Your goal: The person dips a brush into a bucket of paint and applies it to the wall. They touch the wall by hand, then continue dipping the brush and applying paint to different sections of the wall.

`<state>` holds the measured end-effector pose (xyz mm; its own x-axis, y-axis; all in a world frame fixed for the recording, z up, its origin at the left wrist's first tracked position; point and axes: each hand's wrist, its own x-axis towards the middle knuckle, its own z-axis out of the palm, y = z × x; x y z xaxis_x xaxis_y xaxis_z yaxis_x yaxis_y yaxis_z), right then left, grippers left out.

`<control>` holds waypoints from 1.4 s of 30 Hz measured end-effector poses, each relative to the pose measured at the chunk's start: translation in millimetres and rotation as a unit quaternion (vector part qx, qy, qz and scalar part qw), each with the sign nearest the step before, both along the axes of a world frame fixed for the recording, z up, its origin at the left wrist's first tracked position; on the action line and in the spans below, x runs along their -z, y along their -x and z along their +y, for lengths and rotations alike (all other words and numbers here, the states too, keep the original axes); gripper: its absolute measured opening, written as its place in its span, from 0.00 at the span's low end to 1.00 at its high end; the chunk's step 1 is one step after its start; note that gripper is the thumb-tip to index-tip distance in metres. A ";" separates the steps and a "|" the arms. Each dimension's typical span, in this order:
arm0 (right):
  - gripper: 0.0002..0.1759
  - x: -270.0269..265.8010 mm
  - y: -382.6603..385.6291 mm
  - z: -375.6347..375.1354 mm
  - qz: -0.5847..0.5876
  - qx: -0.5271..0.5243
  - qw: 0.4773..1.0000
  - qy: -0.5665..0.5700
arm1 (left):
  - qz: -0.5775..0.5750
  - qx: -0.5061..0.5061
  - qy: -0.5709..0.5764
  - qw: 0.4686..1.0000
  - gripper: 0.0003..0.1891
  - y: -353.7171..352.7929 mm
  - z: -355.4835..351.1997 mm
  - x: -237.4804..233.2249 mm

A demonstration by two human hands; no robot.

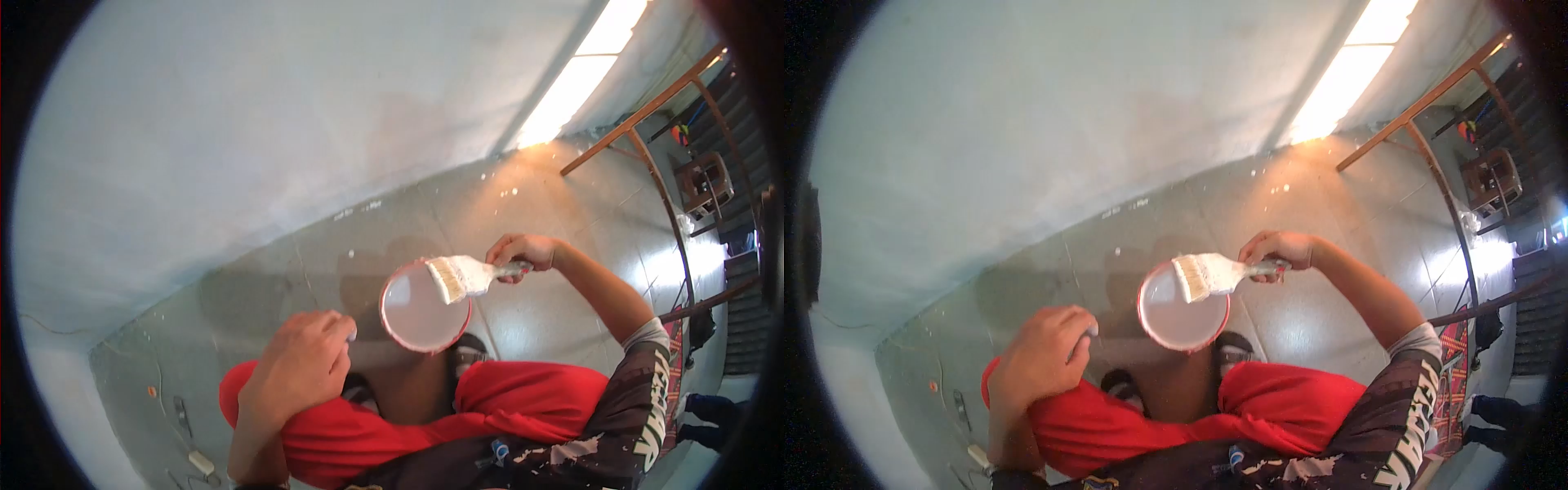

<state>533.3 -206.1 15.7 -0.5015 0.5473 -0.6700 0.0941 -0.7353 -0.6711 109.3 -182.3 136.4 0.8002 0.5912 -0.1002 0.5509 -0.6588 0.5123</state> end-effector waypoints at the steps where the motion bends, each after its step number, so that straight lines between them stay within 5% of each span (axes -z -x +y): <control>1: 0.14 -4.6 0.1 -0.2 -0.018 0.019 1.000 -0.012 | 0.000 -0.002 0.008 1.000 0.06 -0.2 0.6 1.3; 6: 0.13 -57.7 -7.9 20.6 0.057 0.125 0.982 -0.132 | -0.034 0.021 -0.004 0.999 0.06 -4.8 8.0 3.4; 9: 0.16 -114.2 -14.3 33.3 0.022 0.279 0.925 -0.256 | -0.027 0.031 0.009 0.999 0.07 -12.3 10.9 4.0; 12: 0.18 -197.4 -19.2 49.7 -0.171 0.381 0.826 -0.379 | -0.012 0.041 -0.005 0.999 0.09 -28.3 16.5 13.7; 19: 0.14 -380.0 -12.9 74.5 -0.248 0.464 0.660 -0.536 | -0.015 0.027 0.031 0.999 0.13 -55.4 26.9 28.4; 23: 0.18 -438.2 -9.6 94.9 -0.267 0.448 0.634 -0.571 | -0.032 0.016 0.070 0.997 0.13 -68.4 35.0 49.4; 28: 0.19 -432.4 18.1 118.2 -0.252 0.431 0.636 -0.588 | -0.023 0.008 0.107 0.994 0.15 -66.5 41.6 60.1; 37: 0.18 -280.1 52.3 117.2 -0.288 0.445 0.731 -0.430 | -0.013 0.007 0.104 0.995 0.15 -52.8 48.0 59.6; 42: 0.16 -289.7 37.1 112.9 -0.356 0.390 0.767 -0.364 | -0.019 0.003 0.120 0.993 0.15 -46.0 51.3 59.8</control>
<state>496.2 -93.2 305.4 0.5205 0.8539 0.0043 0.3496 -0.2085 -0.9134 155.3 -131.0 76.6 0.8091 0.5502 -0.2064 0.5246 -0.5182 0.6755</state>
